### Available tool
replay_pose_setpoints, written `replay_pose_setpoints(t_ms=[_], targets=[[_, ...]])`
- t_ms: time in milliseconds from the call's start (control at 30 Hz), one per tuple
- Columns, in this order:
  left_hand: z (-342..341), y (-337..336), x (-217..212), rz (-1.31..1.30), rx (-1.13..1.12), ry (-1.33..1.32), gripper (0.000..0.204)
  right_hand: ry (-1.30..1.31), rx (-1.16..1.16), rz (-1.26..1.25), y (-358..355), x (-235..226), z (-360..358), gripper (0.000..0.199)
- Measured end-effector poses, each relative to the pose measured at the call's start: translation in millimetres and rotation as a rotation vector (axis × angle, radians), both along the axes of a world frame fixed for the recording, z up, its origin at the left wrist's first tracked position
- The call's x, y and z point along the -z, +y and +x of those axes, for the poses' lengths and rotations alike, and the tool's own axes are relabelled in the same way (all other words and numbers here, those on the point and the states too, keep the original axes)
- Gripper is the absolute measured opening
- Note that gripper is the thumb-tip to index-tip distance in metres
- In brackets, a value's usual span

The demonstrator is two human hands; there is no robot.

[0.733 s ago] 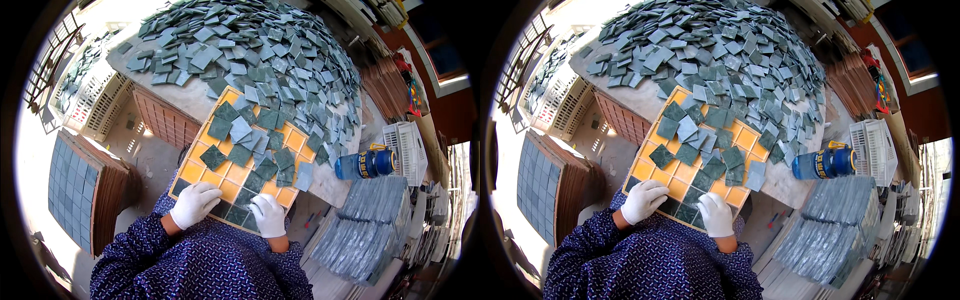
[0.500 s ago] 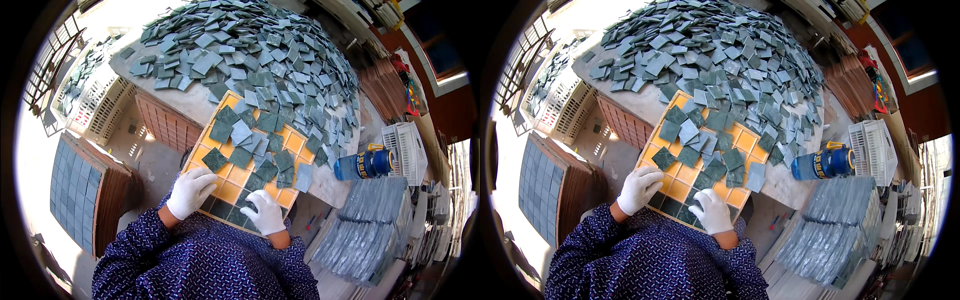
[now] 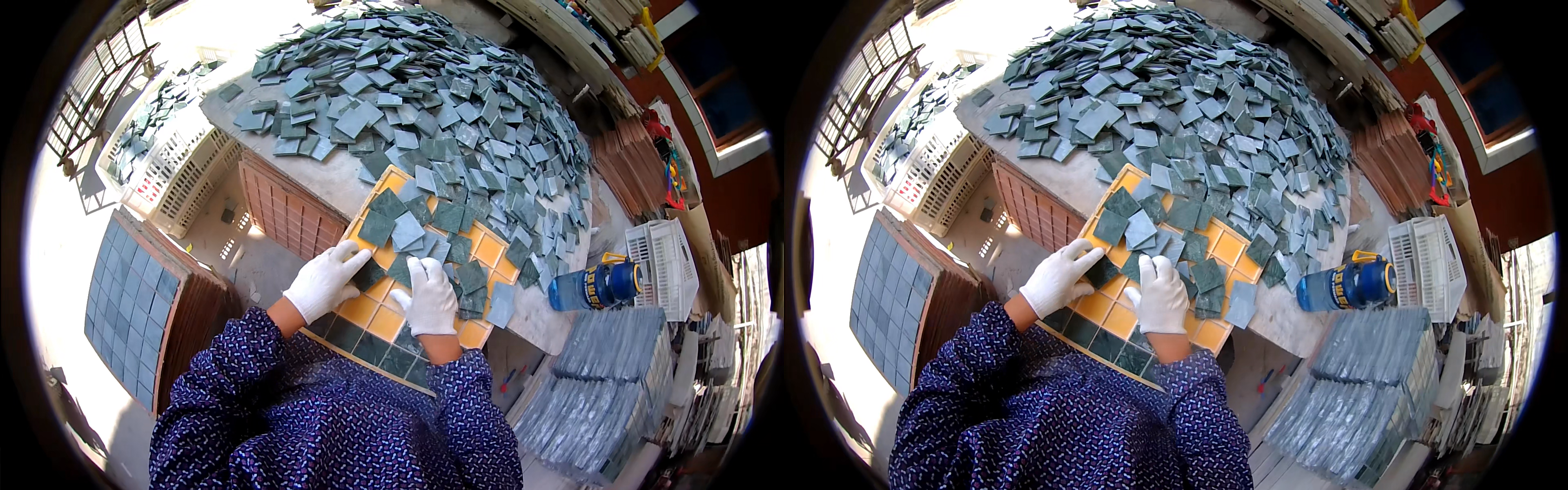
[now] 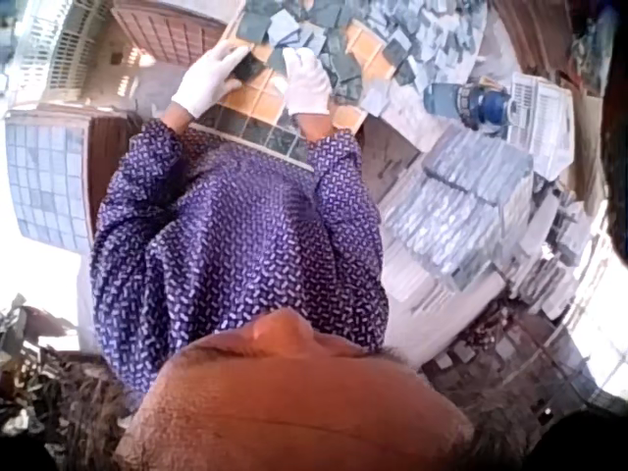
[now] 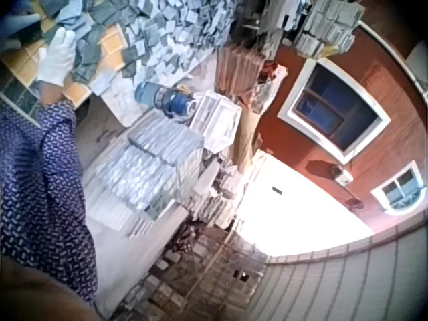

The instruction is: The person places small green tiles into a grid frame on a workbench, then flips the frame and stacks it with other completed frames. The person repeats the process with a second frame, filling it with tiles and stacking it.

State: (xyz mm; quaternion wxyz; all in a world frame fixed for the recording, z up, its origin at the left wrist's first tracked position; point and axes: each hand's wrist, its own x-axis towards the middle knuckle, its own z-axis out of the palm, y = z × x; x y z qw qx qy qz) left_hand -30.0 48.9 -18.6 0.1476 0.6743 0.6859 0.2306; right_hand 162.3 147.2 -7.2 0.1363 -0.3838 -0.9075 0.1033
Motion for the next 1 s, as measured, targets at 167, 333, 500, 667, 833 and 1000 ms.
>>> replay_pose_setpoints(t_ms=[167,333,500,667,833,1000], targets=[[-17.6,31.3,-28.5,-0.249,0.154,0.02,0.063,-0.059,0.036,-0.086,11.3,-3.6,-2.5,0.06],[-11.5,16.0,-22.3,0.025,0.21,0.104,0.045,-0.007,-0.034,0.025,5.1,-9.3,1.6,0.061],[-12.7,-15.6,-6.1,-0.108,0.151,-0.061,0.041,-0.076,-0.047,-0.142,-42.4,-9.9,22.4,0.064],[-2.5,-21.6,4.1,0.024,0.191,-0.02,0.052,0.057,-0.024,-0.207,-57.2,2.9,35.2,0.055],[-1.2,-21.7,-7.2,-0.114,0.231,-0.002,0.055,0.059,-0.136,-0.16,-50.0,9.1,42.0,0.053],[15.3,-24.6,0.6,-0.099,0.254,-0.005,0.055,0.027,-0.161,-0.174,-44.0,-2.7,34.9,0.056]])
